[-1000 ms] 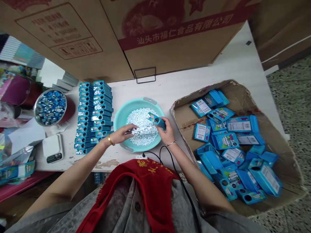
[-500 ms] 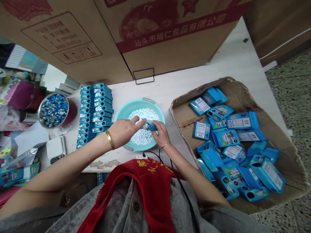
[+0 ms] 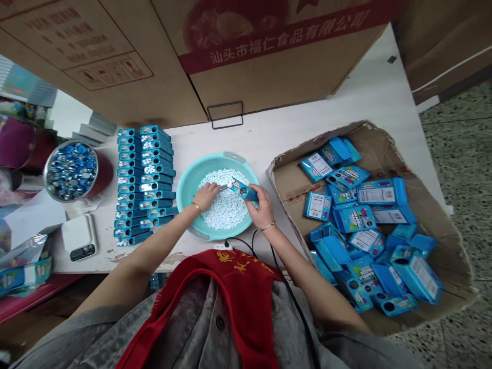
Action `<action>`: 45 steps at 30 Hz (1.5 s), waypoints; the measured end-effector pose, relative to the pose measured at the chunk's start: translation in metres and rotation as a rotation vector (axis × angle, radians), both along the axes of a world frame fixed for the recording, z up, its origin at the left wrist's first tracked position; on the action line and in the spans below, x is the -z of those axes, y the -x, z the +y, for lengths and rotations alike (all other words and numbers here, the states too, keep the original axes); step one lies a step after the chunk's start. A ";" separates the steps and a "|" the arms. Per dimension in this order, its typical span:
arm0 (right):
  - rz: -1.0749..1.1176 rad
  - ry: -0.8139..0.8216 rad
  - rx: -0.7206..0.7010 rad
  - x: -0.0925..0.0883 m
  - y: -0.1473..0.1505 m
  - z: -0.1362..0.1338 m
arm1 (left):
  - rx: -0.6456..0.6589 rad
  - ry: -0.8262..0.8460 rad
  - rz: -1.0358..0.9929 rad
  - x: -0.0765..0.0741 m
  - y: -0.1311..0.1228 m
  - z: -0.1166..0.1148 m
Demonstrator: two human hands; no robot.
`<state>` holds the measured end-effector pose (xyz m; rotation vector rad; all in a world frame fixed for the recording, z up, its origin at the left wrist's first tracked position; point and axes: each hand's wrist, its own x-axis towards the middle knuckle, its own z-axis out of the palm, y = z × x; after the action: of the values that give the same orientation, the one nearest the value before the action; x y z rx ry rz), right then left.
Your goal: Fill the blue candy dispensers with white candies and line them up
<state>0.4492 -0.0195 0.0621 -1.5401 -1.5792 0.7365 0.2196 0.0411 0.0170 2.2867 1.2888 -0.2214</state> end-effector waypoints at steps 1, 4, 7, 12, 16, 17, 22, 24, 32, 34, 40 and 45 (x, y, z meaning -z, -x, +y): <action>0.010 0.003 0.018 0.000 0.000 0.000 | 0.033 0.012 -0.030 0.010 -0.006 -0.007; 0.050 -0.008 0.069 0.000 0.000 0.000 | 0.133 0.077 -0.130 0.021 -0.016 -0.030; 0.079 -0.001 0.116 0.001 0.000 -0.001 | 0.136 0.185 -0.219 0.019 -0.018 -0.045; 0.152 0.027 0.130 0.006 -0.002 -0.001 | -0.008 0.408 -0.479 0.012 -0.015 -0.052; 0.231 0.064 0.108 0.008 -0.005 0.003 | -0.094 0.497 -0.638 -0.007 -0.002 -0.051; 0.242 0.071 0.107 0.008 -0.005 0.004 | -0.106 0.494 -0.671 -0.015 0.004 -0.050; 0.200 0.056 0.102 0.001 -0.002 0.002 | -0.112 0.393 -0.747 -0.078 0.032 -0.039; 0.149 0.048 0.062 0.000 0.000 -0.001 | -0.080 0.327 -0.711 -0.104 0.037 -0.031; 0.011 -0.054 -0.140 -0.003 0.011 -0.016 | 0.141 0.163 -0.126 -0.175 0.007 -0.009; 0.016 -0.053 -0.160 -0.003 0.014 -0.019 | 0.167 0.167 0.066 -0.195 -0.009 -0.011; 0.145 0.025 -0.158 -0.007 0.021 -0.023 | 0.218 0.049 0.304 -0.246 -0.029 -0.019; 0.318 0.093 -0.121 -0.011 0.035 -0.024 | 0.095 0.001 0.003 -0.218 0.008 -0.009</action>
<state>0.4141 -0.0436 0.0730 -1.3227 -1.4240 1.0793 0.2116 0.0319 0.2348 2.3503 1.1820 -0.2590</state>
